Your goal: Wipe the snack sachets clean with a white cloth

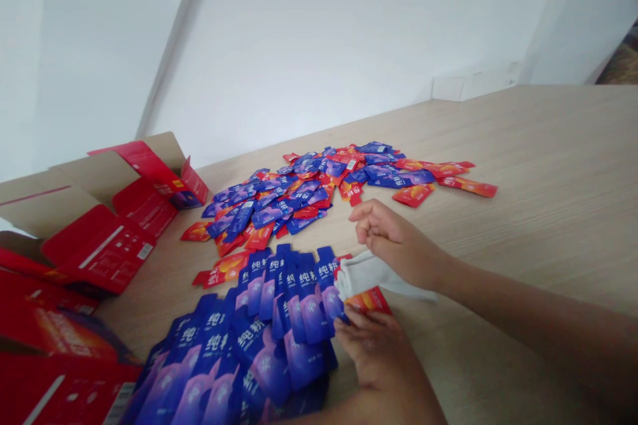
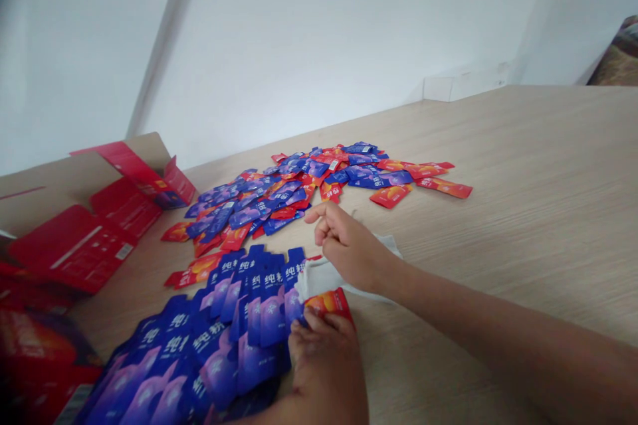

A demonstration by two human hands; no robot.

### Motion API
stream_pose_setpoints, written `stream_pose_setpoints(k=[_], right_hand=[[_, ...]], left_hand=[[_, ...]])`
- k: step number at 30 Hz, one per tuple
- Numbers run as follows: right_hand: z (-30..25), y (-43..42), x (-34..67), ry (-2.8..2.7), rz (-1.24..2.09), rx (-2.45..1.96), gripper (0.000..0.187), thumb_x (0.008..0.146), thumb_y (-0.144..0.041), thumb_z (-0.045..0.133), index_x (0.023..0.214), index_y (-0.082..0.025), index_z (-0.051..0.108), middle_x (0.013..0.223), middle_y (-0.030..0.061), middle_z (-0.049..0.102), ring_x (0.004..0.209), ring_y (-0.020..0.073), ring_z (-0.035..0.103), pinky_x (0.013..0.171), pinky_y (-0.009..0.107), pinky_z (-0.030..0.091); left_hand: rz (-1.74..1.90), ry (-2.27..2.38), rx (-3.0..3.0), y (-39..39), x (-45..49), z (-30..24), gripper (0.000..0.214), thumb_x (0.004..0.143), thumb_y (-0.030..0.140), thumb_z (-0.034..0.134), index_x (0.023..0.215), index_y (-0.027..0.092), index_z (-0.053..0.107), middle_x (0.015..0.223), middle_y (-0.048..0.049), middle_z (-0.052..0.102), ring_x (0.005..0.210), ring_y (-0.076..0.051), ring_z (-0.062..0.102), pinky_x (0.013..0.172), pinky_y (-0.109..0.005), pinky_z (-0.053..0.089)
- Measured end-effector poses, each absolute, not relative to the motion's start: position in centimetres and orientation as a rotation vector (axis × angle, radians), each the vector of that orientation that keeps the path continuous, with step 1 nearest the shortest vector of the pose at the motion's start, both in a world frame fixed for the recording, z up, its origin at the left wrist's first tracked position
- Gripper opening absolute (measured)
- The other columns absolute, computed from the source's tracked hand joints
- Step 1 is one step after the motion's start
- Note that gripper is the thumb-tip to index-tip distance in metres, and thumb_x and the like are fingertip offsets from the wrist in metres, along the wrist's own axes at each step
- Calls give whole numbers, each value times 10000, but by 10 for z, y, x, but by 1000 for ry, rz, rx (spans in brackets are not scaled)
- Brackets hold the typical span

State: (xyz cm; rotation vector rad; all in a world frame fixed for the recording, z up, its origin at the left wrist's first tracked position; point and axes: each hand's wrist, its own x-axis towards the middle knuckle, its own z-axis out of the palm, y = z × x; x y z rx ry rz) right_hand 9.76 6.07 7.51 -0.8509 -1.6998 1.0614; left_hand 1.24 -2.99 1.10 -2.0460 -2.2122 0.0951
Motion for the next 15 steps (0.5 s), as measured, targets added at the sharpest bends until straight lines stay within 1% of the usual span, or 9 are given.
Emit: stream_pose_setpoints(k=[2, 5, 7, 10, 13, 15], right_hand=[[65, 69, 101, -1775, 899, -924, 267, 787, -97, 429, 1037, -188, 447, 727, -28, 490, 601, 106, 444, 551, 233, 342], [54, 76, 106, -1890, 722, -1012, 228, 814, -133, 435, 1034, -177, 473, 688, -31, 483, 603, 119, 458, 564, 251, 328], [51, 78, 109, -1948, 657, -1041, 243, 830, -135, 411, 1059, -174, 481, 649, -39, 474, 578, 121, 451, 550, 254, 307], [51, 79, 112, -2007, 611, -1049, 304, 824, -100, 378, 1103, -177, 471, 604, -51, 460, 539, 120, 436, 533, 253, 286], [55, 74, 114, -2082, 622, -953, 338, 764, -51, 398, 1073, -173, 463, 711, -19, 519, 594, 121, 467, 568, 249, 328], [60, 69, 114, -2177, 619, -851, 326, 749, -73, 451, 1059, -169, 474, 834, 21, 549, 691, 137, 495, 632, 262, 369]], left_hand=[[435, -2134, -2002, -28, 18, 22, 402, 777, -42, 398, 1072, 74, 644, 1133, -267, 564, 992, -362, 570, 823, -498, 489], [678, -2058, -1988, -27, 23, 30, 491, 764, -64, 347, 1147, 101, 606, 1168, -252, 534, 1026, -345, 543, 843, -468, 482], [688, -2037, -1962, -28, 23, 27, 505, 758, -67, 341, 1145, 115, 610, 1165, -240, 541, 1011, -342, 553, 838, -473, 483], [577, -1967, -1914, -29, 22, 11, 478, 758, -60, 355, 1109, 110, 632, 1137, -235, 570, 990, -340, 572, 844, -494, 476], [497, -1933, -1891, -30, 21, -3, 442, 762, -49, 369, 1067, 100, 653, 1111, -246, 586, 976, -345, 582, 841, -509, 474], [474, -1935, -1901, -29, 20, -7, 422, 771, -38, 376, 1053, 96, 659, 1104, -250, 590, 973, -347, 584, 836, -512, 476]])
